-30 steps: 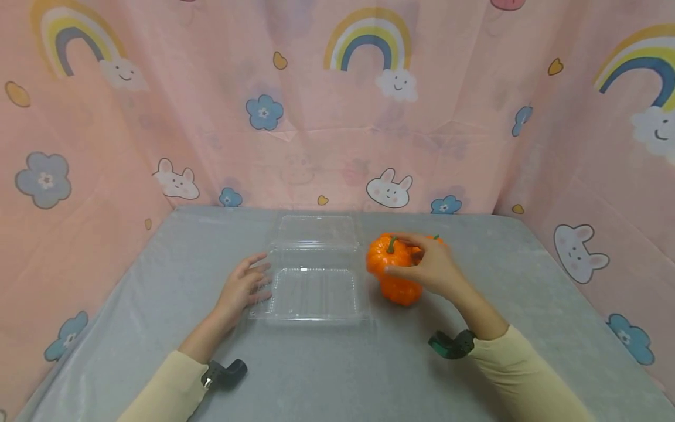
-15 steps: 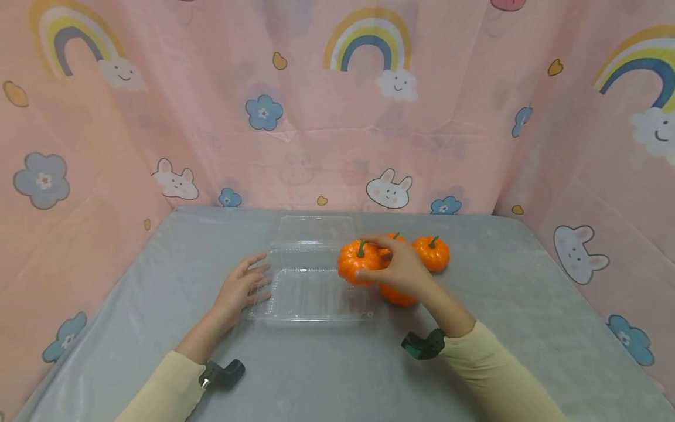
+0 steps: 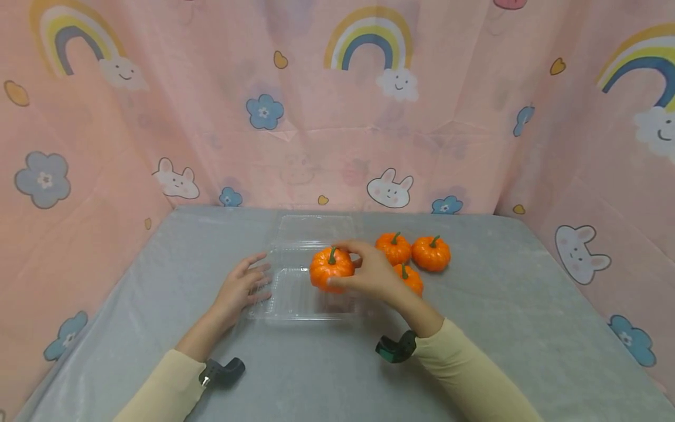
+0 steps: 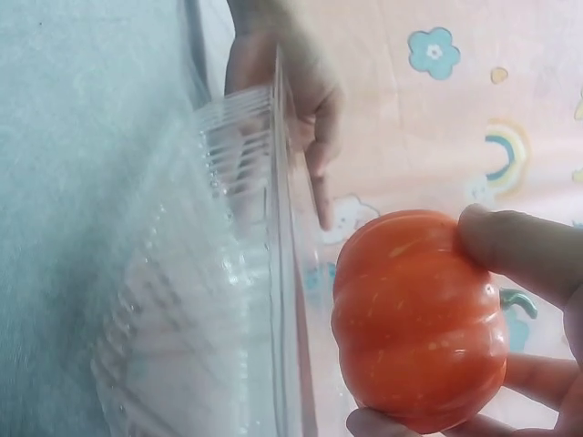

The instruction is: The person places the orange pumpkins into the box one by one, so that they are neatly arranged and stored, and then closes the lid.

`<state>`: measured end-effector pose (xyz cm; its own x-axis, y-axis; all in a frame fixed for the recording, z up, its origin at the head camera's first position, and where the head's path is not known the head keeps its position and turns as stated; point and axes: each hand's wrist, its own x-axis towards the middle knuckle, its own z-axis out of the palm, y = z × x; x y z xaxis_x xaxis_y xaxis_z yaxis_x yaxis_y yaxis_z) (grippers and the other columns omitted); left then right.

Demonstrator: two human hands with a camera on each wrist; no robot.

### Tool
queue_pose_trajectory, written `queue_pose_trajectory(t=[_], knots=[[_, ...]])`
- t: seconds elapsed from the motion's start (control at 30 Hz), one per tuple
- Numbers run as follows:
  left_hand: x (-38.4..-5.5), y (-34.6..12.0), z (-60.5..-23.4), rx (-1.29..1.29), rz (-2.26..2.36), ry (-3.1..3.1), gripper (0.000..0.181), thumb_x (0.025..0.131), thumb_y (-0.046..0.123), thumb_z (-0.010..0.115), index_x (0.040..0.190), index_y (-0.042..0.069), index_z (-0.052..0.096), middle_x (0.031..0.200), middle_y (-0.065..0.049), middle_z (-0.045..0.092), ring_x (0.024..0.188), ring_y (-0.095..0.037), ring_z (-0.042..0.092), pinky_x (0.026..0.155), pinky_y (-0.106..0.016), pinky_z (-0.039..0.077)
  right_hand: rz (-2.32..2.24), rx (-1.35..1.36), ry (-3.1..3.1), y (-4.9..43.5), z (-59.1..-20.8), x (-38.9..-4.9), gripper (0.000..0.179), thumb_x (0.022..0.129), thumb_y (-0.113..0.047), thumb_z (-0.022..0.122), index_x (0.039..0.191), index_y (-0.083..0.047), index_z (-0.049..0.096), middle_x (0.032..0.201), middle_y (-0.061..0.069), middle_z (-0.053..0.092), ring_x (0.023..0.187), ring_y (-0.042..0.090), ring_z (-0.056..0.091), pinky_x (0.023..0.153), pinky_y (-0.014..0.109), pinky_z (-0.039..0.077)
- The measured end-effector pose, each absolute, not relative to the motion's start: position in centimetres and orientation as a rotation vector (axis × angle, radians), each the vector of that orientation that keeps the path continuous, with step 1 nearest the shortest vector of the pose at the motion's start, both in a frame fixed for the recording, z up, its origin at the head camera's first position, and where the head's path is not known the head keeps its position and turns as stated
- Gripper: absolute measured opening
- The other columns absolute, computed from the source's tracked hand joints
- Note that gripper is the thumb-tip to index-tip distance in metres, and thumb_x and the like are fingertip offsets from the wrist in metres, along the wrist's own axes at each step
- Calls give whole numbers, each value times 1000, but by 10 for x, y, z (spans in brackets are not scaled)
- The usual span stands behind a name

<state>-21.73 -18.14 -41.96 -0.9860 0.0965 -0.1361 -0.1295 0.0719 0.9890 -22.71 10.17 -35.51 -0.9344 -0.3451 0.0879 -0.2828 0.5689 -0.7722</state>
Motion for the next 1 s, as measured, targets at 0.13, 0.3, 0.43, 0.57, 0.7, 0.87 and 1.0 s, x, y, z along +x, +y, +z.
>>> queue_pose_trajectory(t=[0.13,0.3,0.43,0.57,0.7,0.87,1.0], knots=[[-220,-181,-421,-39,2044,2153,51,100,14,40,150,14,29,153,-21,33,134,-42,41,95,-46,50,-1317,-590,2702,92,-356,-229,66,70,-30,85,129,-18,59,127,4,60,97,28,61,75,32,54],[-221,-180,-422,-44,2030,2156,50,101,15,40,150,14,30,152,-20,35,133,-41,43,94,-45,51,-1261,-615,2729,80,-360,-229,65,69,-33,85,128,-18,60,123,2,63,94,24,63,75,31,54],[-220,-181,-421,-31,2031,2153,51,100,15,40,150,13,30,153,-21,35,133,-42,43,94,-47,50,-1224,-628,2738,69,-364,-228,65,70,-35,84,127,-17,59,121,1,63,95,21,63,79,31,55],[-220,-182,-420,-36,2038,2136,50,101,17,41,150,13,29,153,-21,34,133,-42,43,95,-48,50,-1242,-664,2711,60,-369,-227,64,72,-34,83,128,-14,58,122,4,62,100,21,59,84,35,54],[-220,-182,-420,-47,2038,2129,50,101,17,40,150,13,30,153,-21,34,133,-42,43,95,-47,50,-1231,-672,2689,51,-375,-228,64,73,-33,83,128,-14,57,124,4,60,105,20,57,89,36,53],[-220,-182,-421,-46,2036,2132,50,101,17,40,150,13,30,152,-21,35,133,-41,44,95,-46,51,-1198,-684,2686,40,-379,-227,63,73,-32,83,127,-13,57,124,4,61,109,21,57,93,39,51],[-220,-182,-421,-50,2040,2133,49,101,17,40,150,13,30,152,-21,35,132,-41,44,94,-44,51,-1180,-722,2689,34,-382,-226,61,74,-32,82,125,-10,59,122,5,62,109,22,57,94,39,50]])
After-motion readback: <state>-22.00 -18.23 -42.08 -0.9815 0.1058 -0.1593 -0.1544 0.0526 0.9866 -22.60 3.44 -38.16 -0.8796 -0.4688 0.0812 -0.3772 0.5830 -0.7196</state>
